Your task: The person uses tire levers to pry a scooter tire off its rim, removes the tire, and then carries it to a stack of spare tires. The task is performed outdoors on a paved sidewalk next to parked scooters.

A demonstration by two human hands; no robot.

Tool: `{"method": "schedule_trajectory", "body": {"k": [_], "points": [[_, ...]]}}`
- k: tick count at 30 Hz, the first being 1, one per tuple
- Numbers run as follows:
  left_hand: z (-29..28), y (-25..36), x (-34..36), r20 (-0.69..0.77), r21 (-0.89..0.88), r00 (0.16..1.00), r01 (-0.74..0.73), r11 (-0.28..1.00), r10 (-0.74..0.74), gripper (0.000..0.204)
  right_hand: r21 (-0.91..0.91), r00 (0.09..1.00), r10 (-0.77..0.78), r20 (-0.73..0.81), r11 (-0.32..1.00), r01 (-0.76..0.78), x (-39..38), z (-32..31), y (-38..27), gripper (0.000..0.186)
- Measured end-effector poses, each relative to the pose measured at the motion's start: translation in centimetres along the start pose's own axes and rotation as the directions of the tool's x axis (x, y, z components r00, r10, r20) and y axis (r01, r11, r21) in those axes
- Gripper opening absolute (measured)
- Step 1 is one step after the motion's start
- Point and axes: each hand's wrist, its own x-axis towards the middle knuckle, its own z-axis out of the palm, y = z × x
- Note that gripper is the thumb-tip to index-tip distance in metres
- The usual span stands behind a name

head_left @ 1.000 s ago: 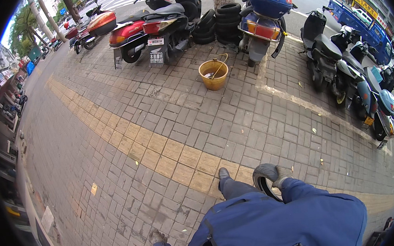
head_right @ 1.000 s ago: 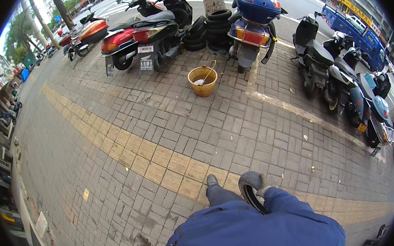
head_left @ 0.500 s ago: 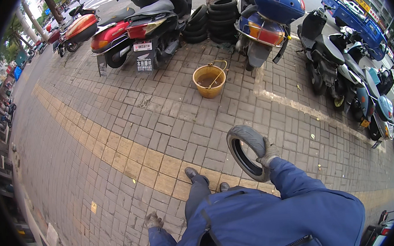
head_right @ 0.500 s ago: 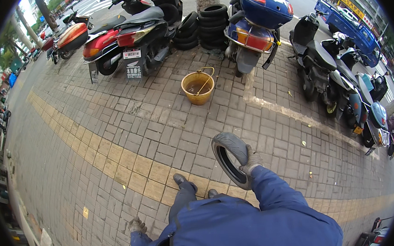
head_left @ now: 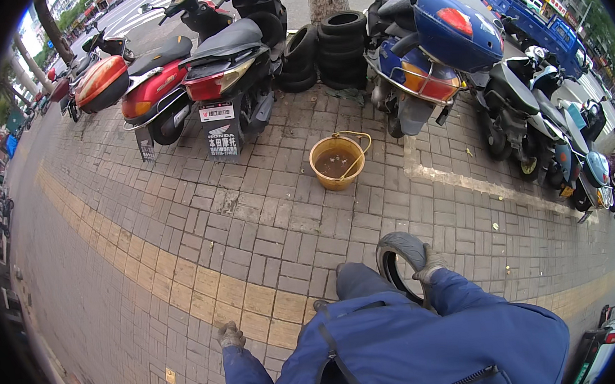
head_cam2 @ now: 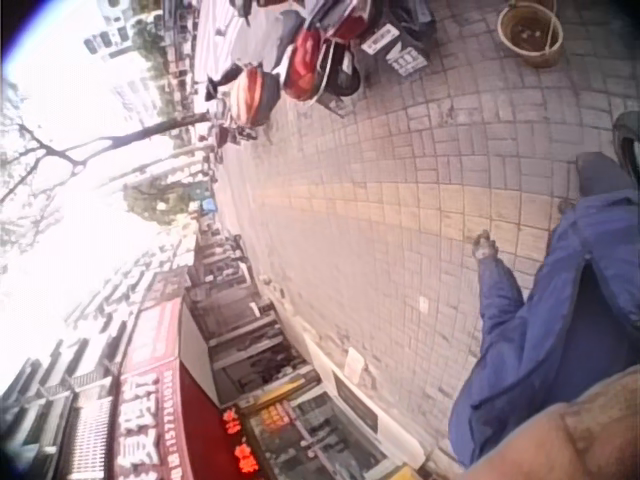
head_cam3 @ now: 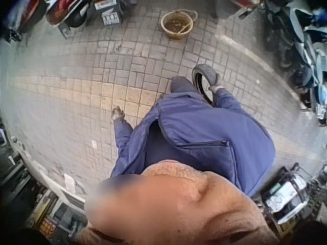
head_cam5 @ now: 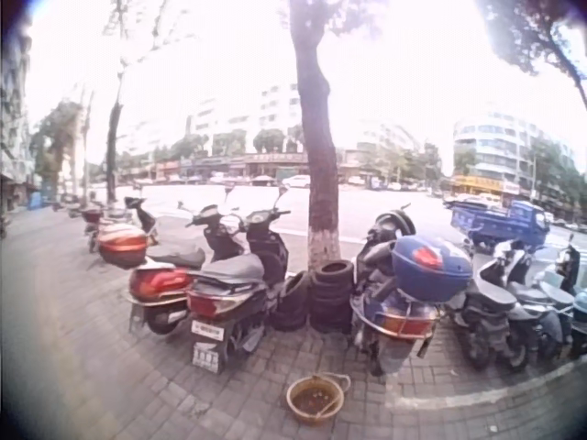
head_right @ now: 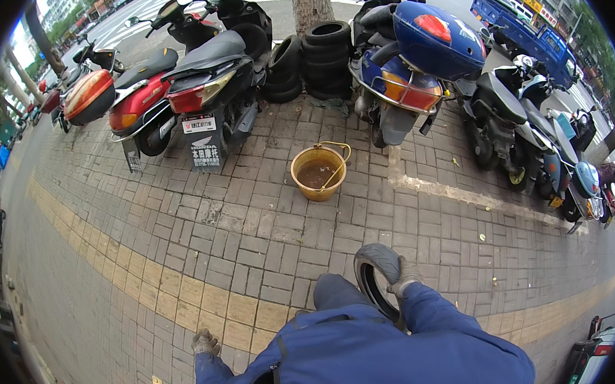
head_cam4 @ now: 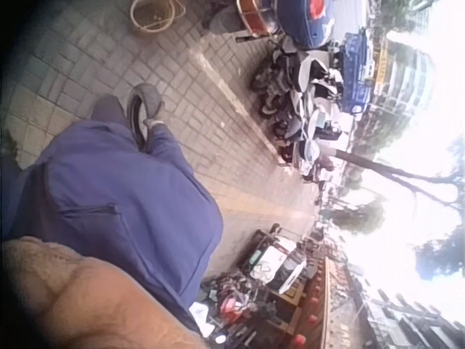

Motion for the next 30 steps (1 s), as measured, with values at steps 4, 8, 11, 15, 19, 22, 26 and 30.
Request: {"method": "schedule_trajectory", "body": {"k": [4, 8, 11, 15, 19, 22, 26, 30], "points": [[5.3, 6.7, 4.5, 0.095, 0.036, 0.993, 0.065, 0.997, -0.069, 0.028, -0.055, 0.996, 0.086, 0.008, 0.995, -0.086, 3.6, -0.9, -5.1, 0.116], [12.4, 12.0, 7.3, -0.022, 0.090, 0.995, 0.095, 0.991, -0.093, 0.026, 0.005, 0.988, 0.062, 0.140, 0.998, -0.063, 10.7, -4.0, -10.6, 0.118], [17.0, 16.4, 8.9, 0.071, 0.092, 0.989, 0.121, 0.988, -0.128, 0.025, 0.024, 0.994, 0.011, 0.109, 1.000, -0.013, 16.0, -8.5, -15.9, 0.116], [23.6, 22.3, 10.9, 0.111, 0.132, 0.987, 0.101, 0.986, -0.116, 0.024, 0.042, 0.998, 0.004, 0.065, 0.999, -0.007, 22.1, -16.3, -23.3, 0.115], [30.7, 28.0, 14.7, 0.108, 0.153, 0.981, 0.142, 0.978, -0.159, 0.018, 0.094, 0.982, -0.075, -0.175, 0.991, 0.093, 27.9, -21.6, -29.2, 0.117], [35.7, 32.1, 19.3, 0.184, 0.154, 0.964, 0.166, 0.974, -0.194, 0.014, 0.160, 0.961, -0.009, -0.277, 0.986, 0.055, 32.6, -24.2, -33.1, 0.120], [42.8, 39.4, 25.5, 0.272, 0.117, 0.948, 0.138, 0.984, -0.165, 0.015, 0.275, 0.946, 0.106, -0.306, 0.961, -0.019, 37.0, -27.8, -38.7, 0.121], [47.8, 48.0, 29.5, 0.399, 0.134, 0.906, 0.092, 0.987, -0.139, 0.026, 0.342, 0.950, 0.158, -0.269, 0.938, -0.060, 39.0, -30.7, -43.2, 0.117]]}}
